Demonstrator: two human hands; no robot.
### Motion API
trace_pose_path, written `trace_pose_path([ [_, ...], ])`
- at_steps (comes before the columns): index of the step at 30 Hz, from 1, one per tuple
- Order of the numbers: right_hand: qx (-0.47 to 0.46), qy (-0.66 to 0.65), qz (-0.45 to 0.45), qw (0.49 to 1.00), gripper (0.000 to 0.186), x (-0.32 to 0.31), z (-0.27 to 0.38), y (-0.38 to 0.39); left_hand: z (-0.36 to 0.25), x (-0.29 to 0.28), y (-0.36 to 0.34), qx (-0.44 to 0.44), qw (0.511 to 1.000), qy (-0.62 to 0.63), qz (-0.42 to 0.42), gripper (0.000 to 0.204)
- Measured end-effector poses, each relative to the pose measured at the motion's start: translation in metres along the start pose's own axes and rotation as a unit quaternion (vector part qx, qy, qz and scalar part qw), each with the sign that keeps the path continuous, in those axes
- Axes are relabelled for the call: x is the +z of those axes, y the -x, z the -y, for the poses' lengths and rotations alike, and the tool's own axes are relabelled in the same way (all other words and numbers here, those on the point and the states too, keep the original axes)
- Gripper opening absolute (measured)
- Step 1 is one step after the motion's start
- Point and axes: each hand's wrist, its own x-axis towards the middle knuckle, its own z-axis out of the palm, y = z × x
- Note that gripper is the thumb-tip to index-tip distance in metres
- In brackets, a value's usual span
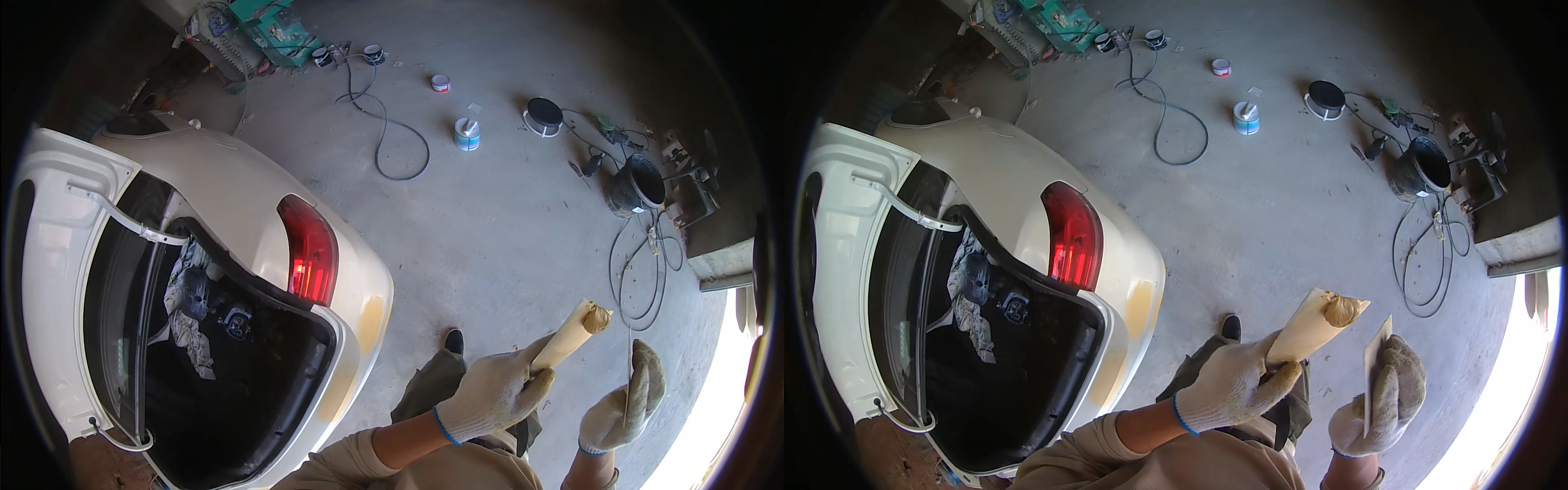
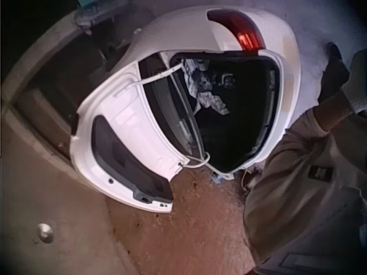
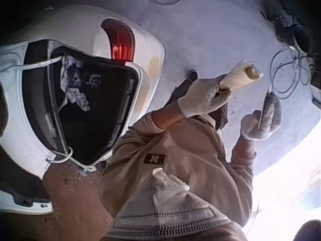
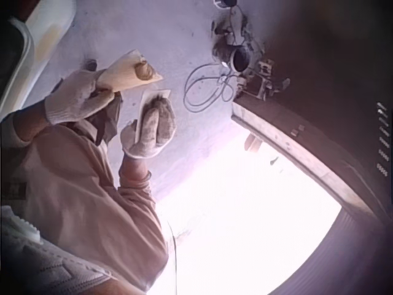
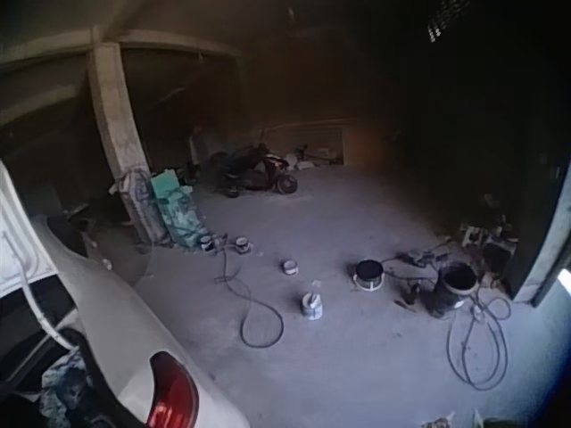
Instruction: The person mixes body filler with a hardener on a mixing board, then uses a spreader to apply the filler to the rear quarter panel and bumper of a white car. The person smooths the filler across the surface to fill imperfections.
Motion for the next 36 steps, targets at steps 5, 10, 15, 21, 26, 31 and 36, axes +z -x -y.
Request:
trace_pose_path([
  [5,-0.045,-0.116,0.23,0.965,0.045,0.104,-0.048,-0.059,0.042,-0.035,-0.088,0.005,0.992,-0.068,-0.104,0.058],
  [10,0.078,-0.071,0.191,0.976,0.065,0.201,-0.155,-0.108,0.079,-0.046,-0.195,-0.087,0.98,-0.103,-0.147,0.067],
  [15,0.127,-0.198,0.336,0.912,0.067,0.288,-0.212,-0.174,0.098,-0.055,-0.288,-0.149,0.968,-0.072,-0.187,0.076],
  [21,-0.013,-0.481,0.353,0.803,0.035,0.353,-0.234,-0.243,0.11,-0.084,-0.332,-0.218,0.922,-0.177,-0.267,0.063],
  [26,0.226,-0.357,0.381,0.822,0.05,0.355,-0.239,-0.307,0.082,-0.092,-0.31,-0.282,0.843,0.031,-0.457,0.027],
  [31,0.332,-0.584,0.328,0.664,0.041,0.337,-0.17,-0.313,0.039,-0.074,-0.236,-0.249,0.767,0.511,-0.298,0.039],
  [36,0.066,-0.717,0.515,0.466,0.031,0.245,-0.062,-0.273,-0.002,0.015,-0.155,-0.02,0.713,0.598,-0.365,0.048],
])
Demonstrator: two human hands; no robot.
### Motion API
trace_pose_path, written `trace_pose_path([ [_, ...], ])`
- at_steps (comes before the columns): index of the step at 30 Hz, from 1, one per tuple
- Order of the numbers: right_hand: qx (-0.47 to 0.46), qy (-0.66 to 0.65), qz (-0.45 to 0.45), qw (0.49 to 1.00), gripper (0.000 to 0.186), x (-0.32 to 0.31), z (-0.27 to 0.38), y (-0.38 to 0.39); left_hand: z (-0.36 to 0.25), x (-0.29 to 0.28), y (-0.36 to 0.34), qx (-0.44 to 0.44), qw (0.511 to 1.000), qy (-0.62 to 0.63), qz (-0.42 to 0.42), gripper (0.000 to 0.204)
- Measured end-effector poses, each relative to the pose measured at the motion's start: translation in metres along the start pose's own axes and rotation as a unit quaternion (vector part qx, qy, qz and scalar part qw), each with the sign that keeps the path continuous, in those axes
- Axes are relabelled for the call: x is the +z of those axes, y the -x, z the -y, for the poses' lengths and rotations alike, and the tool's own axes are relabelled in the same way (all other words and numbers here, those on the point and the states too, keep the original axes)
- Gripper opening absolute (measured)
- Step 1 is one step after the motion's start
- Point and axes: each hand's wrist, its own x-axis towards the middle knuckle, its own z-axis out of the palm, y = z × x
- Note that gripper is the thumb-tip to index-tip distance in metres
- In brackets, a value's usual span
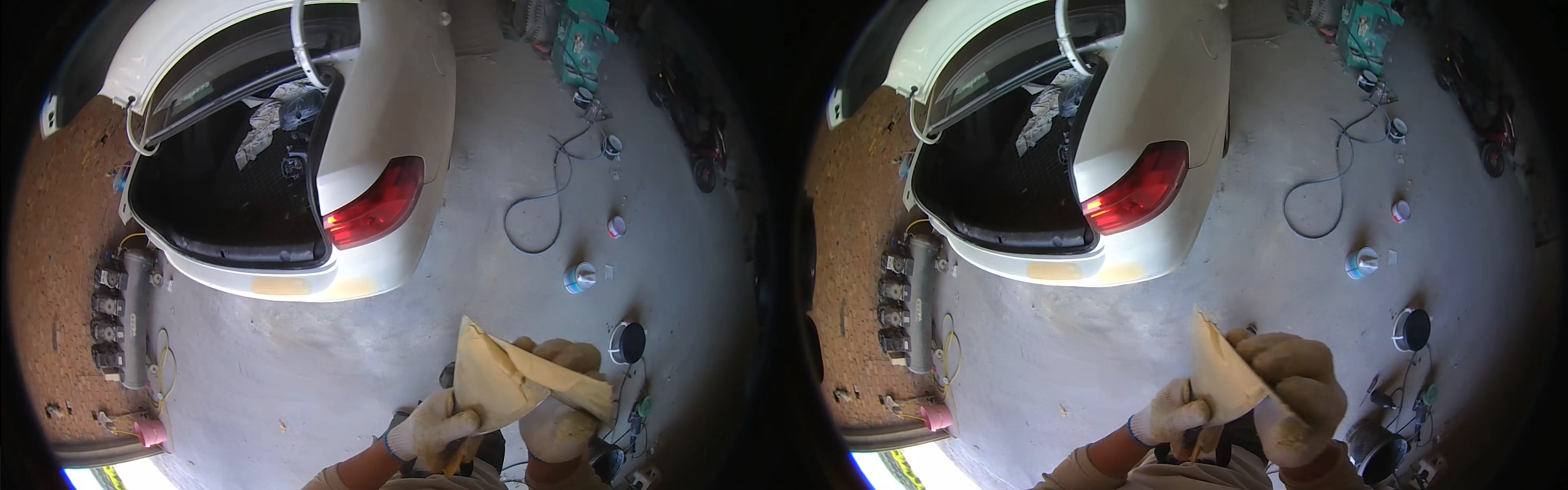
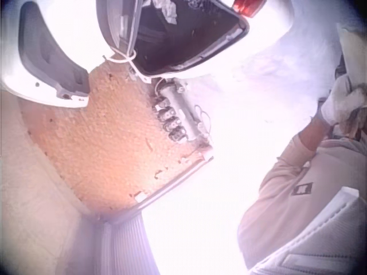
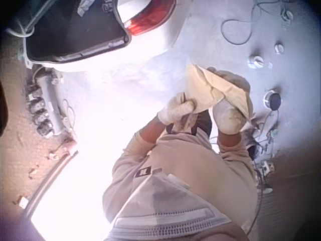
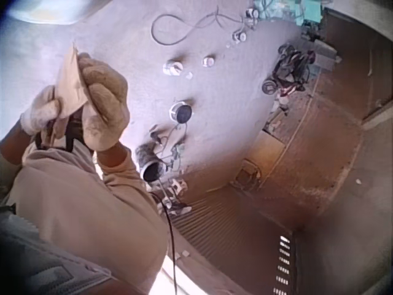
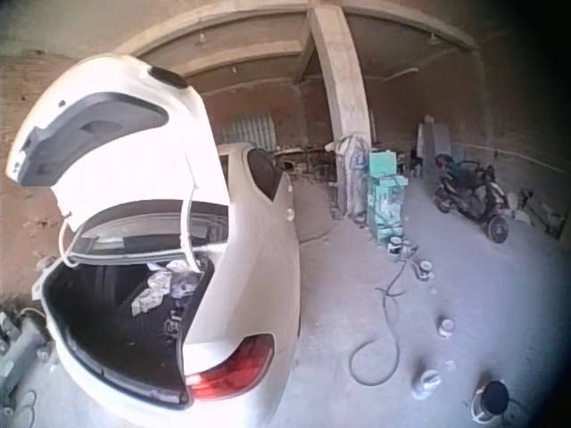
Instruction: The person mixes body filler with a hardener on a mixing board, then uses a spreader to apply the filler to the rear quarter panel and bumper of a white car. The person smooths the filler across the surface to fill imperfections.
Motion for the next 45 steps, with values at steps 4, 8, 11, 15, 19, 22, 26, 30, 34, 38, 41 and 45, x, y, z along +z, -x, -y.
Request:
trace_pose_path([
  [4,-0.076,0.13,0.235,0.96,0.027,0.111,0.011,0.023,0.047,-0.01,0.122,0.202,0.973,-0.001,-0.108,0.061],
  [8,-0.092,0.184,0.399,0.894,0.03,0.21,0.026,0.061,0.081,-0.021,0.248,0.306,0.932,0.034,-0.19,0.056],
  [11,-0.136,0.252,0.471,0.835,0.031,0.279,0.028,0.081,0.089,-0.026,0.339,0.344,0.896,-0.003,-0.28,0.043],
  [15,-0.166,0.265,0.594,0.741,0.025,0.366,0.007,0.081,0.088,-0.032,0.425,0.43,0.813,-0.018,-0.392,0.024],
  [19,-0.193,0.181,0.46,0.848,0.026,0.463,-0.03,0.106,0.08,-0.052,0.492,0.464,0.701,-0.023,-0.541,0.013],
  [22,-0.35,0.164,0.439,0.811,0.034,0.543,-0.054,0.145,0.062,-0.075,0.533,0.444,0.62,-0.047,-0.645,0.014],
  [26,-0.4,0.042,0.581,0.708,0.037,0.663,-0.085,0.178,0.019,-0.115,0.613,0.491,0.411,-0.307,-0.704,0.021],
  [30,-0.39,0.028,0.491,0.779,0.048,0.761,-0.11,0.149,-0.02,-0.143,0.686,0.375,0.445,-0.232,-0.779,0.009],
  [34,-0.4,0.014,0.601,0.692,0.059,0.847,-0.136,0.169,-0.057,-0.18,0.749,0.419,0.329,-0.322,-0.783,0.008],
  [38,-0.381,-0.008,0.545,0.747,0.049,0.928,-0.169,0.148,-0.087,-0.223,0.805,0.373,0.388,-0.253,-0.804,0.013],
  [41,-0.393,0.013,0.526,0.754,0.045,0.99,-0.211,0.163,-0.112,-0.28,0.855,0.391,0.343,-0.35,-0.779,0.021],
  [45,-0.322,0.009,0.54,0.777,0.042,1.062,-0.258,0.197,-0.143,-0.352,0.938,0.335,0.363,-0.41,-0.766,0.03],
])
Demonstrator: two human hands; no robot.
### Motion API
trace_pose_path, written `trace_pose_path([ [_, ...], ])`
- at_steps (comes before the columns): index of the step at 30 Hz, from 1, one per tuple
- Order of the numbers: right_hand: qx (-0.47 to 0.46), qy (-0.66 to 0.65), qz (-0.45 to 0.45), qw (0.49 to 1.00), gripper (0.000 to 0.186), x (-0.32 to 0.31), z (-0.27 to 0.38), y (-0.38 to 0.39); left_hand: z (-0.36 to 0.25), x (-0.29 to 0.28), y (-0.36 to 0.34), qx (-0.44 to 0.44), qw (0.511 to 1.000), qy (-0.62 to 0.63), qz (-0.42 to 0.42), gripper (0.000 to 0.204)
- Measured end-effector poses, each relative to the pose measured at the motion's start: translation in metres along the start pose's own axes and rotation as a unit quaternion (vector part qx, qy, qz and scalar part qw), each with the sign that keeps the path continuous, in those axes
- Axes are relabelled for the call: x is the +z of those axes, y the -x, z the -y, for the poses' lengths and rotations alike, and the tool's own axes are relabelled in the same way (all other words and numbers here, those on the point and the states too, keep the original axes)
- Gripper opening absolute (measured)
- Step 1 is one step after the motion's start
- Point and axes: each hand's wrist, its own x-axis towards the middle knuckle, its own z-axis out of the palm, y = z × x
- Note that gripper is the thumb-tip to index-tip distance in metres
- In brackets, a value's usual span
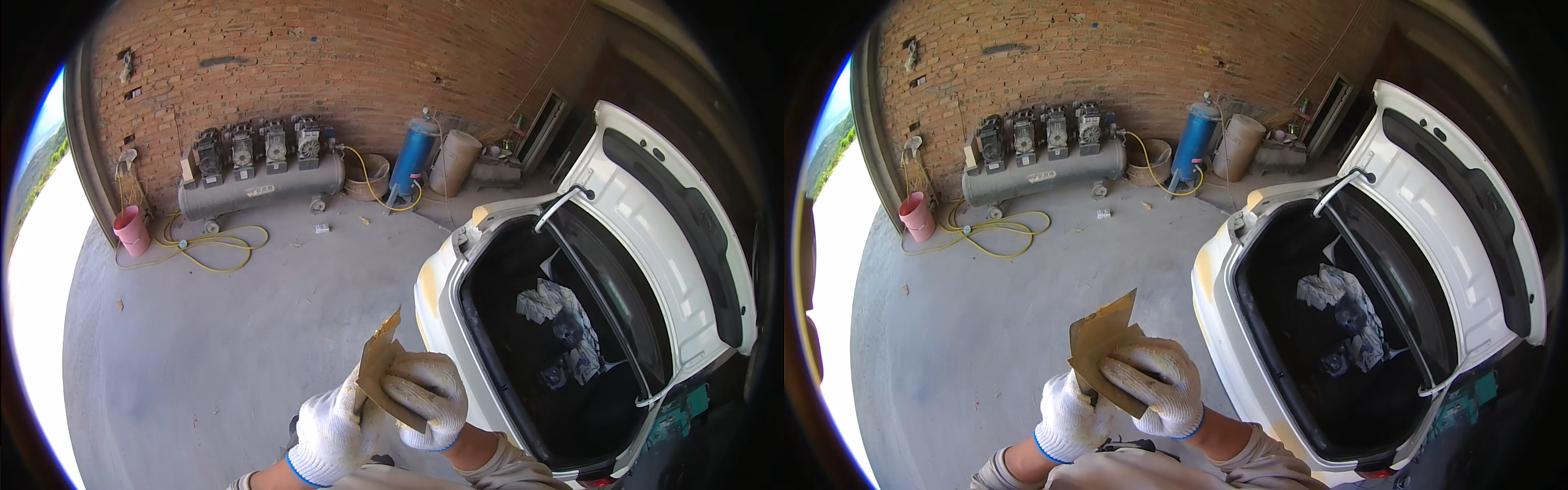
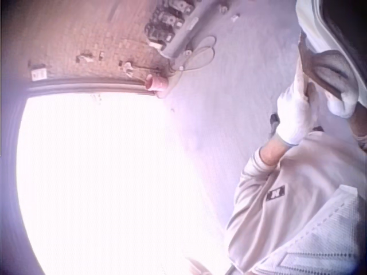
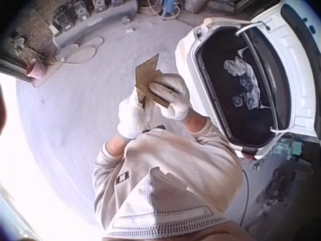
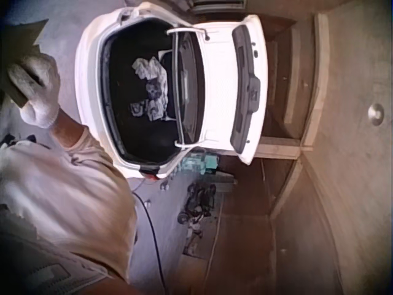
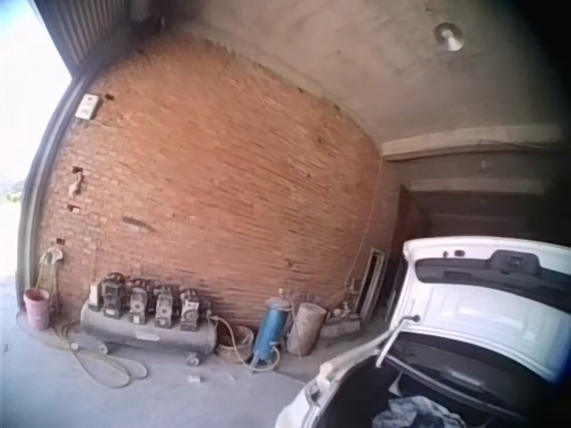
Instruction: The person mixes body filler with a hardener on a mixing board, then uses a spreader to apply the filler to the rear quarter panel and bumper of a white car. The person smooths the filler across the surface to fill imperfections.
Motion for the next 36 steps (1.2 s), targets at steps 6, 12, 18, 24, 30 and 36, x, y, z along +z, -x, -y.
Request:
trace_pose_path([
  [6,0.067,-0.079,-0.087,0.991,0.028,0.03,-0.076,-0.076,0.073,-0.014,-0.136,0.075,0.997,-0.033,-0.001,0.033],
  [12,0.167,-0.234,-0.404,0.869,0.057,0.033,-0.173,-0.133,0.134,0.001,-0.232,-0.193,0.798,0.5,0.276,0.022],
  [18,0.182,-0.04,-0.081,0.979,0.036,0.029,-0.29,-0.176,0.172,0.067,-0.333,-0.229,0.628,0.681,0.299,0.06],
  [24,0.152,0.17,-0.119,0.966,0.023,-0.033,-0.413,-0.241,0.182,0.104,-0.474,-0.19,0.791,0.517,0.265,0.021],
  [30,0.129,0.162,0.014,0.978,0.05,-0.018,-0.473,-0.274,0.179,0.166,-0.57,0.083,0.938,0.322,0.095,0.015],
  [36,0.062,0.341,-0.029,0.938,0.052,-0.042,-0.569,-0.303,0.201,0.21,-0.66,-0.085,0.894,0.357,0.257,0.015],
])
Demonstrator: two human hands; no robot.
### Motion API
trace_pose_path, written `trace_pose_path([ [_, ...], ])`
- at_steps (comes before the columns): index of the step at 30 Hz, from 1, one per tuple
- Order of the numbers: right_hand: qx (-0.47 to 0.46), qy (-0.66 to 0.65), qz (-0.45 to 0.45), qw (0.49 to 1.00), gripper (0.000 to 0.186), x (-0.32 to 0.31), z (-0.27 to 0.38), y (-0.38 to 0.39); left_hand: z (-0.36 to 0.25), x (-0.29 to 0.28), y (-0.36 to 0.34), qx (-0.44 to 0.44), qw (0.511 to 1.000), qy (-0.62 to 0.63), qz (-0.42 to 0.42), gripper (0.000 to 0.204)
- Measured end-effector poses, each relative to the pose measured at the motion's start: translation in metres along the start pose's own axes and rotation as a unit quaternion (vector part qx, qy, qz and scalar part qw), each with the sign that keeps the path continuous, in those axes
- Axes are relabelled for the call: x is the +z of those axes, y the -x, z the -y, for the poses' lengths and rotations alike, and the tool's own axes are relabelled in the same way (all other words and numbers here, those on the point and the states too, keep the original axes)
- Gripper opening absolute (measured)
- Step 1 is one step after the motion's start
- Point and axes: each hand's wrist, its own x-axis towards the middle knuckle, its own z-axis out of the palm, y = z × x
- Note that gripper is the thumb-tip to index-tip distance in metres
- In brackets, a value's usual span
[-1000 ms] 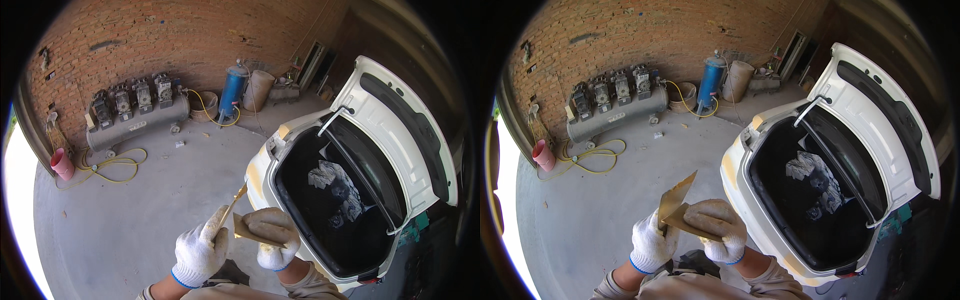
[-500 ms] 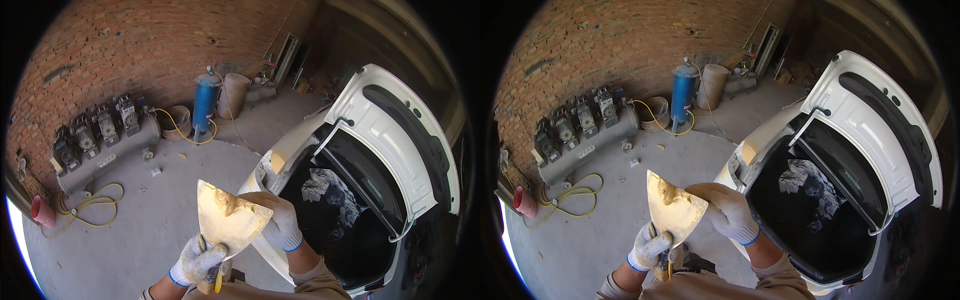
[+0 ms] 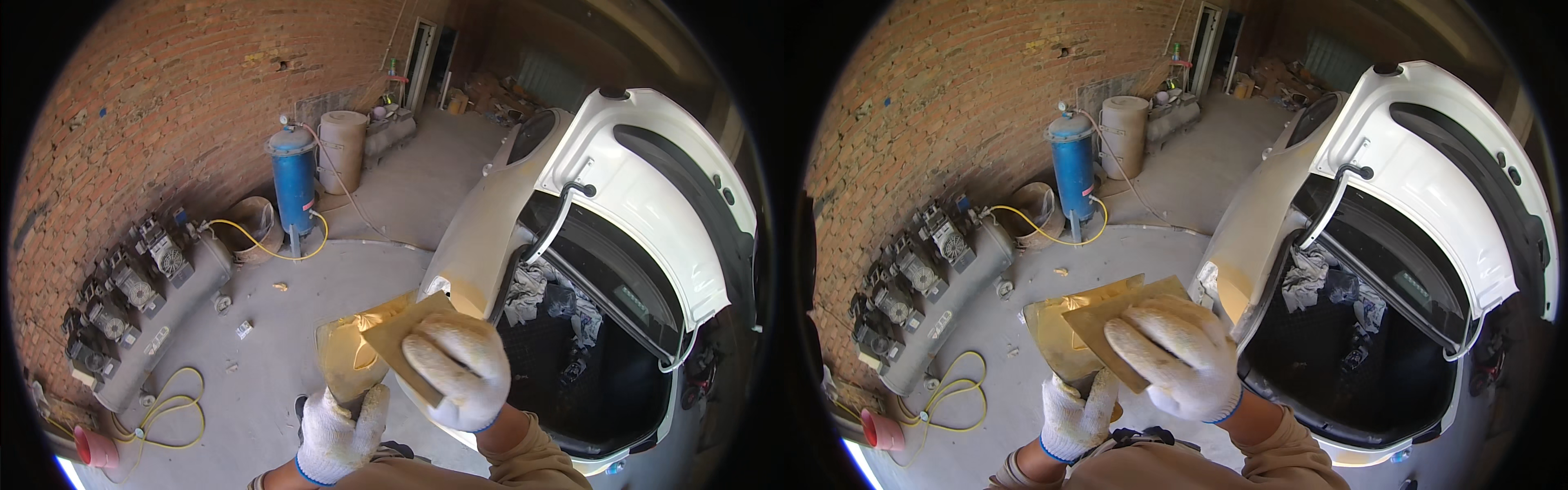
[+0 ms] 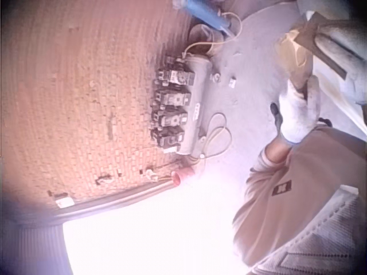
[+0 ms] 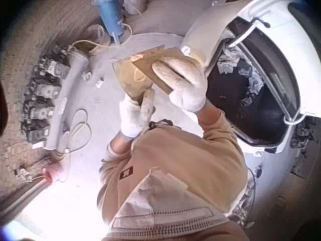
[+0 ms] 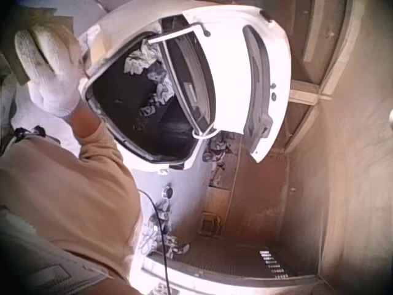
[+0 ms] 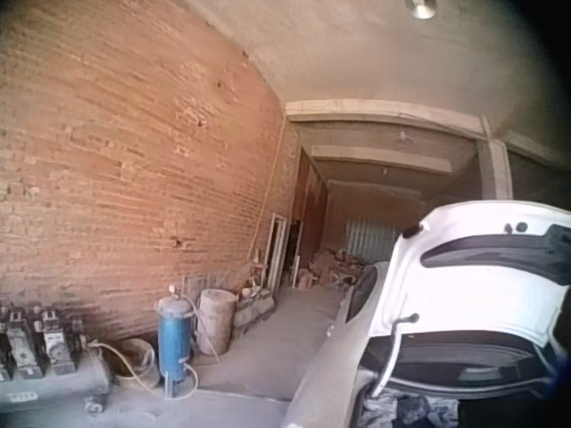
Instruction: The person mixes body filler with a hardener on a mixing board, then uses a spreader to apply the filler to the rear quarter panel and bumper of a white car. The person smooths the filler across the surface to fill imperfections.
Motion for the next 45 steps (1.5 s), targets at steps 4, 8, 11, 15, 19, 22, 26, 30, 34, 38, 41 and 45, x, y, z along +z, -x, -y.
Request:
trace_pose_path([
  [4,0.018,-0.07,0.051,0.996,0.048,0.055,-0.029,-0.023,0.015,-0.035,-0.093,0.139,0.988,-0.058,0.038,0.012],
  [8,0.109,0.062,-0.047,0.991,0.04,0.081,-0.071,-0.057,0.014,-0.078,-0.168,0.059,0.982,-0.12,0.131,0.015],
  [11,0.112,0.113,-0.075,0.984,0.038,0.12,-0.101,-0.085,0.015,-0.091,-0.227,0.112,0.959,-0.175,0.192,0.014],
  [15,0.183,0.046,-0.104,0.976,0.035,0.169,-0.121,-0.096,0.033,-0.101,-0.283,0.148,0.929,-0.262,0.217,0.021],
  [19,0.211,-0.095,-0.082,0.969,0.038,0.201,-0.149,-0.097,0.058,-0.092,-0.343,0.168,0.924,-0.255,0.23,0.033],
  [22,0.26,-0.047,-0.126,0.956,0.043,0.195,-0.186,-0.093,0.075,-0.071,-0.403,0.369,0.862,-0.287,0.197,0.022],
  [26,0.317,-0.155,-0.37,0.86,0.042,0.172,-0.253,-0.093,0.076,-0.052,-0.454,-0.12,0.958,-0.028,0.26,0.026],
  [30,0.305,-0.291,-0.473,0.774,0.048,0.169,-0.31,-0.108,0.086,-0.014,-0.514,-0.189,0.856,0.126,0.464,0.027],
  [34,0.269,-0.158,-0.333,0.89,0.041,0.162,-0.347,-0.118,0.097,0.016,-0.552,-0.243,0.731,0.289,0.568,0.038],
  [38,0.407,0.065,-0.15,0.898,0.03,0.133,-0.357,-0.111,0.091,0.037,-0.587,-0.18,0.782,0.24,0.546,0.046],
  [41,0.571,0.142,-0.151,0.794,0.033,0.124,-0.342,-0.108,0.08,0.055,-0.615,-0.125,0.809,0.193,0.542,0.036],
  [45,0.345,0.5,-0.178,0.774,0.047,0.143,-0.332,-0.122,0.072,0.073,-0.64,-0.093,0.779,0.137,0.604,0.014],
])
